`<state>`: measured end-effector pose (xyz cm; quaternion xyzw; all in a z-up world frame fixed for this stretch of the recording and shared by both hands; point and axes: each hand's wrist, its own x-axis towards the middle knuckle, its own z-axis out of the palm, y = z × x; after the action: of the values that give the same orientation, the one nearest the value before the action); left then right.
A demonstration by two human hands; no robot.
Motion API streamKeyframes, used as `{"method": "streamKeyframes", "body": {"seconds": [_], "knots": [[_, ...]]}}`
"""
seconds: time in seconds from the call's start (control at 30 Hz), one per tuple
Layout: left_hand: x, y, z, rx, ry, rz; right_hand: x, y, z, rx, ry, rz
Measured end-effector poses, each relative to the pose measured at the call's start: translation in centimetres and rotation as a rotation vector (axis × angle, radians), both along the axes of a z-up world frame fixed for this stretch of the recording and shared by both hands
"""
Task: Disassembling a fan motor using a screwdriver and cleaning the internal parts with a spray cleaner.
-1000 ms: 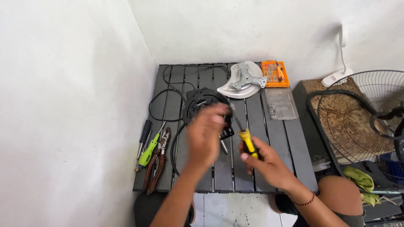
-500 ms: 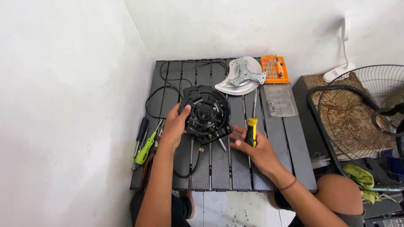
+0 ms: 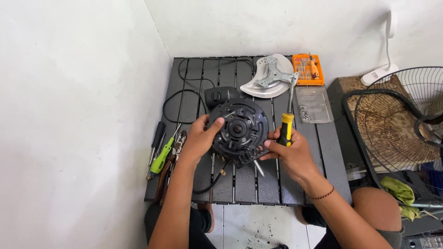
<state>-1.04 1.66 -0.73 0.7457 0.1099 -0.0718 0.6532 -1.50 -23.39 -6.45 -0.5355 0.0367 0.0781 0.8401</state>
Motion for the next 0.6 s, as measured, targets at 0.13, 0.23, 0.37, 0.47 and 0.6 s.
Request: {"method": "streamKeyframes", "body": {"seconds": [0.13,0.23,0.37,0.47,0.6], "knots": [[0.0,-0.4,0.8,-0.009,-0.063,-0.090,0.6,-1.9,-0.7,-0.014,-0.004,-0.086],[-0.2,-0.5,1.4,-0.043,-0.068,-0.186,0.3,-3.0,-0.1,-0.057,0.004,-0.119],[-0.1,0.6,1.5,-0.004,-0.029,-0.320,0.4,-4.7,-1.4,-0.081,0.025,-0.131],[0.1,2.3,1.2,0.455,0.000,-0.341,0.4,-4.9,-0.8,-0.079,0.044,-0.129],[0.7,3.4,-1.6,0.892,0.230,-0.373,0.5,-4.8,-0.7,-0.088,0.060,-0.120]]}}
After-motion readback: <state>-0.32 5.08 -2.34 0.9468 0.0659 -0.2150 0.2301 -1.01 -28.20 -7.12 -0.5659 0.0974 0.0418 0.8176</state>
